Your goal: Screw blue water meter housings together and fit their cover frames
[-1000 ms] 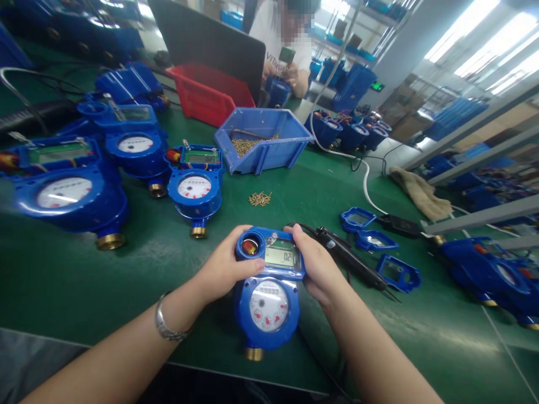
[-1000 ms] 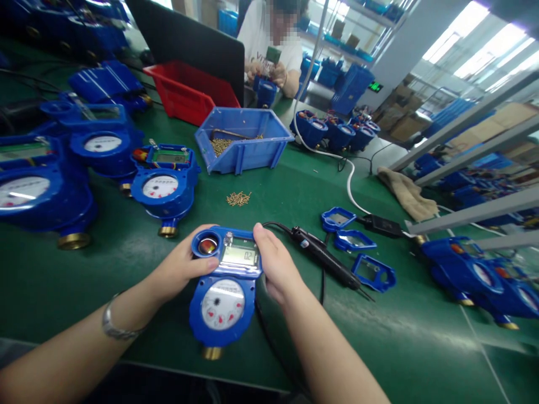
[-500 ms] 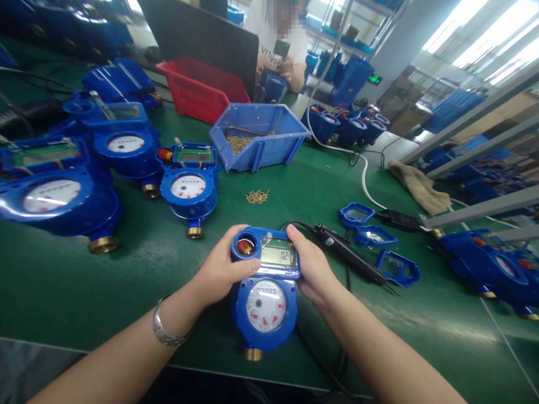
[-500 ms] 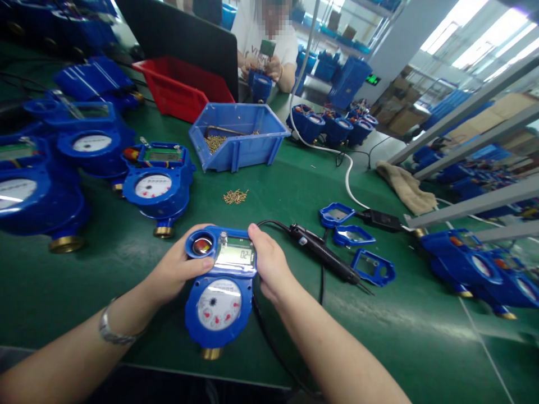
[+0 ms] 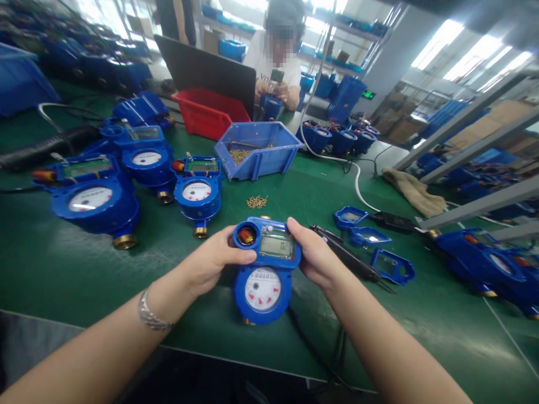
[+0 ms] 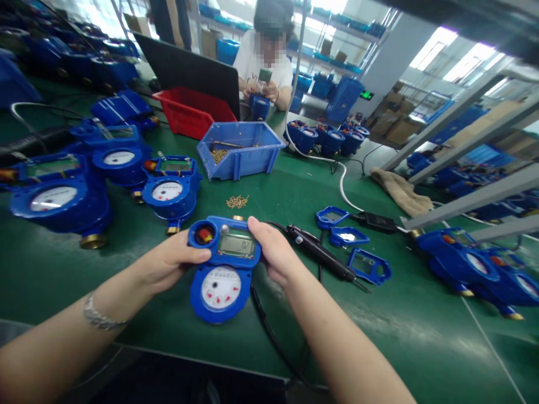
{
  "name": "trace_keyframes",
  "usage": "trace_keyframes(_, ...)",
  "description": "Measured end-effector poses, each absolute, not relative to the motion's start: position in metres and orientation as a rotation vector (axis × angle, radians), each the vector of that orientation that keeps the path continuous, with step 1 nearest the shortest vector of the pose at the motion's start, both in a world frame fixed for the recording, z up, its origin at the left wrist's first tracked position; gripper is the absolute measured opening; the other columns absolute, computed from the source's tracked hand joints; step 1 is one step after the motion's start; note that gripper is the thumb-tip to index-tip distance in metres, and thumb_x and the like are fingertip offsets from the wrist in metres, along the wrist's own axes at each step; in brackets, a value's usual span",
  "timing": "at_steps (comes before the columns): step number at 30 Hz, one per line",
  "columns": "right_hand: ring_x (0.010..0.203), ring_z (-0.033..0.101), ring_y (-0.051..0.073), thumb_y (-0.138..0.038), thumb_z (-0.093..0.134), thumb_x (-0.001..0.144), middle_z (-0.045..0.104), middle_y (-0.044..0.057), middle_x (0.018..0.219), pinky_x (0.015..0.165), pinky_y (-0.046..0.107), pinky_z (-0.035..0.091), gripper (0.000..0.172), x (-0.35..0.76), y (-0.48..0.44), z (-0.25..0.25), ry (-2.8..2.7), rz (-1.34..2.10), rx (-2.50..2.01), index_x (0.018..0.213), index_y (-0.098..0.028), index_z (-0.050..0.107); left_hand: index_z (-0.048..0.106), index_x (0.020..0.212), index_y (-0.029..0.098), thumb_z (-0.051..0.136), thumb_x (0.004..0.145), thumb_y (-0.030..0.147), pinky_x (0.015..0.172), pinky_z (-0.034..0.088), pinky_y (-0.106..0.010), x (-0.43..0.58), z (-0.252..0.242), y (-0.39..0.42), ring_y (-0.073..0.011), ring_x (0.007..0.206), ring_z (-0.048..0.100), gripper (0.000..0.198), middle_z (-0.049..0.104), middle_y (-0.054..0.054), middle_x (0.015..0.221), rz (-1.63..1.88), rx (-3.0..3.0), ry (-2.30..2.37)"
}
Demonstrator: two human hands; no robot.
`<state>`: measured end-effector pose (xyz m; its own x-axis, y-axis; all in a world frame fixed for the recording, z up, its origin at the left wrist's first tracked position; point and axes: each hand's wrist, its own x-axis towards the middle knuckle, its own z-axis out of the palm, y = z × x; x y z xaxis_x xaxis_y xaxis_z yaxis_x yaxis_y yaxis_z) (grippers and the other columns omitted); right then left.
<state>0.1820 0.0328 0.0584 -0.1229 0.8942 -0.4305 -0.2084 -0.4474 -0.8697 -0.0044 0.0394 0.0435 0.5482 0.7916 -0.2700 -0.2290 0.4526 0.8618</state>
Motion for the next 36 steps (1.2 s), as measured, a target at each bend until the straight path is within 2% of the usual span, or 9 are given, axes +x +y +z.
trace_keyframes(5, 0.115, 0.048, 0.027, -0.028, 0.083, 0.051, 0.05, 0.007, 0.127, 0.1, 0.041, 0.036, 0.085, 0.202, 0.017, 0.096, -1.665, 1.323, -1.273, 0.126, -0.022, 0.044, 0.031, 0.129, 0.019, 0.082, 0.048, 0.028, 0.098, 0.039, -0.041, -0.024, 0.056, 0.039, -0.0306, 0.116, 0.048, 0.096, 0.048, -0.012, 0.128, 0.874, 1.731, 0.849)
trace_keyframes(9, 0.116, 0.044, 0.023, -0.006, 0.067, 0.063, 0.042, 0.011, 0.124, 0.1, 0.039, 0.037, 0.076, 0.199, -0.006, 0.082, -2.168, 0.678, -1.209, 0.129, -0.02, 0.033, 0.031, 0.129, 0.023, 0.073, 0.064, 0.022, 0.1, 0.038, -0.045, -0.035, 0.028, 0.035, -0.0288, 0.117, 0.045, 0.077, 0.048, -0.012, 0.124, 1.027, 2.323, 0.802)
trace_keyframes(13, 0.118, 0.039, 0.024, 0.0, 0.056, 0.065, 0.037, 0.015, 0.123, 0.1, 0.04, 0.039, 0.076, 0.189, -0.022, 0.048, -2.23, 0.48, -1.134, 0.132, -0.017, 0.025, 0.028, 0.133, 0.027, 0.063, 0.069, 0.006, 0.098, 0.04, -0.046, -0.042, -0.009, 0.032, -0.0267, 0.119, 0.044, 0.076, 0.049, -0.013, 0.126, 1.115, 2.461, 0.766)
trace_keyframes(19, 0.123, 0.035, 0.028, -0.002, 0.052, 0.068, 0.034, 0.018, 0.126, 0.1, 0.047, 0.041, 0.075, 0.189, -0.04, 0.028, -2.231, 0.349, -1.174, 0.135, -0.015, 0.021, 0.041, 0.128, 0.023, 0.06, 0.071, 0.011, 0.1, 0.039, -0.045, -0.039, -0.009, 0.01, -0.0257, 0.122, 0.046, 0.062, 0.047, -0.012, 0.134, 0.974, 1.585, 1.049)
trace_keyframes(22, 0.127, 0.031, 0.032, -0.004, 0.05, 0.072, 0.033, 0.021, 0.128, 0.098, 0.052, 0.041, 0.073, 0.189, -0.051, 0.013, -2.27, 0.231, -1.139, 0.137, -0.013, 0.018, 0.055, 0.111, 0.014, 0.058, 0.077, 0.032, 0.085, 0.049, -0.041, -0.031, 0.009, -0.001, -0.0264, 0.099, 0.062, 0.038, 0.065, -0.014, 0.109, 0.733, 0.701, 1.022)
trace_keyframes(25, 0.129, 0.031, 0.034, -0.008, 0.051, 0.075, 0.036, 0.022, 0.127, 0.097, 0.056, 0.041, 0.069, 0.185, -0.063, -0.002, -2.303, 0.082, -1.055, 0.137, -0.013, 0.02, 0.064, 0.095, 0.012, 0.051, 0.081, 0.045, 0.077, 0.05, -0.035, -0.026, 0.019, -0.006, -0.023, 0.082, 0.066, 0.038, 0.072, -0.011, 0.089, 0.533, 0.327, 0.847)
trace_keyframes(31, 0.105, 0.057, 0.028, -0.043, 0.054, 0.082, 0.059, 0.015, 0.103, 0.084, 0.044, 0.053, 0.043, 0.192, -0.069, 0.026, -2.285, 0.331, -1.077, 0.115, -0.017, 0.044, 0.066, 0.092, 0.011, 0.065, 0.07, 0.026, 0.073, 0.048, -0.029, -0.027, 0.015, -0.006, -0.0199, 0.078, 0.065, 0.027, 0.073, -0.009, 0.086, 0.51, 0.447, 0.822)
trace_keyframes(33, 0.091, 0.063, 0.02, -0.029, 0.049, 0.087, 0.063, 0.01, 0.094, 0.076, 0.034, 0.056, 0.026, 0.196, -0.06, 0.042, -2.219, 0.362, -1.146, 0.111, -0.021, 0.046, 0.064, 0.102, 0.012, 0.065, 0.069, 0.023, 0.078, 0.047, -0.032, -0.026, 0.015, -0.006, -0.0217, 0.083, 0.065, 0.035, 0.072, -0.009, 0.093, 0.508, 0.482, 0.79)
trace_keyframes(36, 0.104, 0.059, 0.023, -0.01, 0.044, 0.087, 0.06, 0.012, 0.112, 0.08, 0.038, 0.053, 0.032, 0.192, -0.041, 0.057, -2.394, 0.158, -1.13, 0.114, -0.025, 0.049, 0.061, 0.109, 0.015, 0.066, 0.07, 0.022, 0.083, 0.046, -0.036, -0.024, 0.015, -0.006, -0.0227, 0.087, 0.064, 0.041, 0.071, -0.009, 0.098, 0.507, 0.497, 0.764)
